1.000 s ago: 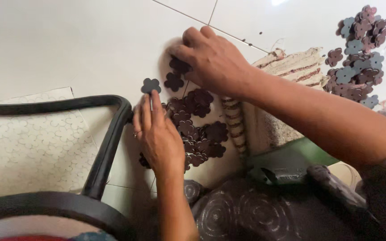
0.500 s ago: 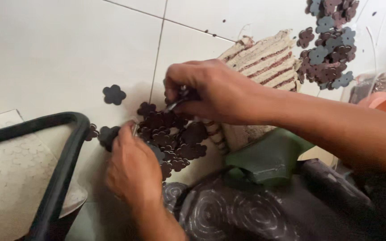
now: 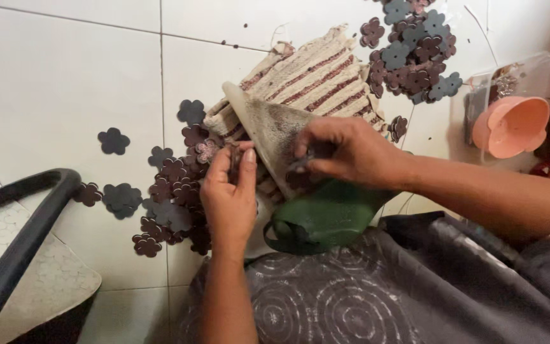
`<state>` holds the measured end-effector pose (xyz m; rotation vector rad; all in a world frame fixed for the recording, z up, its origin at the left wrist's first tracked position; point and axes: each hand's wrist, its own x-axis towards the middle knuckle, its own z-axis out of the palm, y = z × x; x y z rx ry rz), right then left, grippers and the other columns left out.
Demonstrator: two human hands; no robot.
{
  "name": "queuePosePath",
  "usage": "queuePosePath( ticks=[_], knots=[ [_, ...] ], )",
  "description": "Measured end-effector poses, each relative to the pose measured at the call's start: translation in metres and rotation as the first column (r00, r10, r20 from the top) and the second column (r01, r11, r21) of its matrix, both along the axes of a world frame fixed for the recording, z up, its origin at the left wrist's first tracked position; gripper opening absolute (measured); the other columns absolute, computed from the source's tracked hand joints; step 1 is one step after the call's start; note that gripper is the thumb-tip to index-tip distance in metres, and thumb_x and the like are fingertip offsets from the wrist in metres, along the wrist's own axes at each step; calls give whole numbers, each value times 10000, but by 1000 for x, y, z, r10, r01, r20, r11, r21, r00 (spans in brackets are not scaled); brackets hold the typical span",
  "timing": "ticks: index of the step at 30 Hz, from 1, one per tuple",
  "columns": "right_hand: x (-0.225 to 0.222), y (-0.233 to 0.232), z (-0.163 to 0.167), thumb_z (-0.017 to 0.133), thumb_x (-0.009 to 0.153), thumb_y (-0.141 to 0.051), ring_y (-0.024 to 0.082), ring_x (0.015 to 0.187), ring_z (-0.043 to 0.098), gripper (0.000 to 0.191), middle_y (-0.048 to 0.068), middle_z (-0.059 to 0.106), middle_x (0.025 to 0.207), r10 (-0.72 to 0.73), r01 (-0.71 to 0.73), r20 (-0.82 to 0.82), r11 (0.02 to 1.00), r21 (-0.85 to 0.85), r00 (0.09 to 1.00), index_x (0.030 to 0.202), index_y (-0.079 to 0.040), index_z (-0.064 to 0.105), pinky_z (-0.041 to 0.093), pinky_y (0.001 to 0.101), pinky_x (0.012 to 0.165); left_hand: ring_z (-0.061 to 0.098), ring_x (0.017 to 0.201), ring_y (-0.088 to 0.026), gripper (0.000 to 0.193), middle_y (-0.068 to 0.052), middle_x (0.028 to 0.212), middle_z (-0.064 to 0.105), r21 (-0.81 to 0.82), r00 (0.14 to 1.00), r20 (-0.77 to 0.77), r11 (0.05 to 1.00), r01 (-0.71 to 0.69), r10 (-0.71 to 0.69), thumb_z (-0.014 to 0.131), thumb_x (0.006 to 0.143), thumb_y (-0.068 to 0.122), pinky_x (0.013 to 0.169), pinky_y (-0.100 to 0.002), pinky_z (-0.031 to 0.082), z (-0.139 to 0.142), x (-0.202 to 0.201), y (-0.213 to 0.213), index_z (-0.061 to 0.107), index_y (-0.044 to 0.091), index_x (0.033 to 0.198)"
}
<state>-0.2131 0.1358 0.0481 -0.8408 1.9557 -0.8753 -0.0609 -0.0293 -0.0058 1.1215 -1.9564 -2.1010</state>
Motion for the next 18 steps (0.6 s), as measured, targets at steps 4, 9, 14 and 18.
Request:
queuePosePath(
  ticks=[4,9,14,18],
  knots=[
    [-22,20,0,778,887,-180,122,991,736,163,1,733,1038,-234,234,148,972,15,961,1017,-111,708,589,295,858,638,938,-47,170,10,1013,728,17,994,-107,999,-28,30,683,1040,172,850,-219,532,1,-1,5,732,36,1128],
    [-28,23,4,840,883,-207,158,825,651,197,74,699,948,-119,126,-55,981,145,991,1021,-86,767,564,299,721,607,734,-121,226,-18,822,665,-210,959,79,936,282,-271,823,844,190,673,-292,510,19,-2,7,688,40,944],
    [-3,-3,-5,830,839,-222,59,782,685,273,25,768,871,-165,145,102,974,174,981,1045,-74,729,581,269,693,563,621,-247,420,-79,704,582,-258,892,258,863,435,-372,914,700,246,593,-373,479,28,-6,0,563,24,763],
    [3,-12,-9,805,860,-197,73,780,719,241,17,789,871,-243,226,122,964,139,962,1044,-66,723,594,274,705,577,653,-295,467,-95,722,592,-311,886,234,833,457,-399,918,692,278,604,-415,470,28,-2,2,525,30,739]
  ],
)
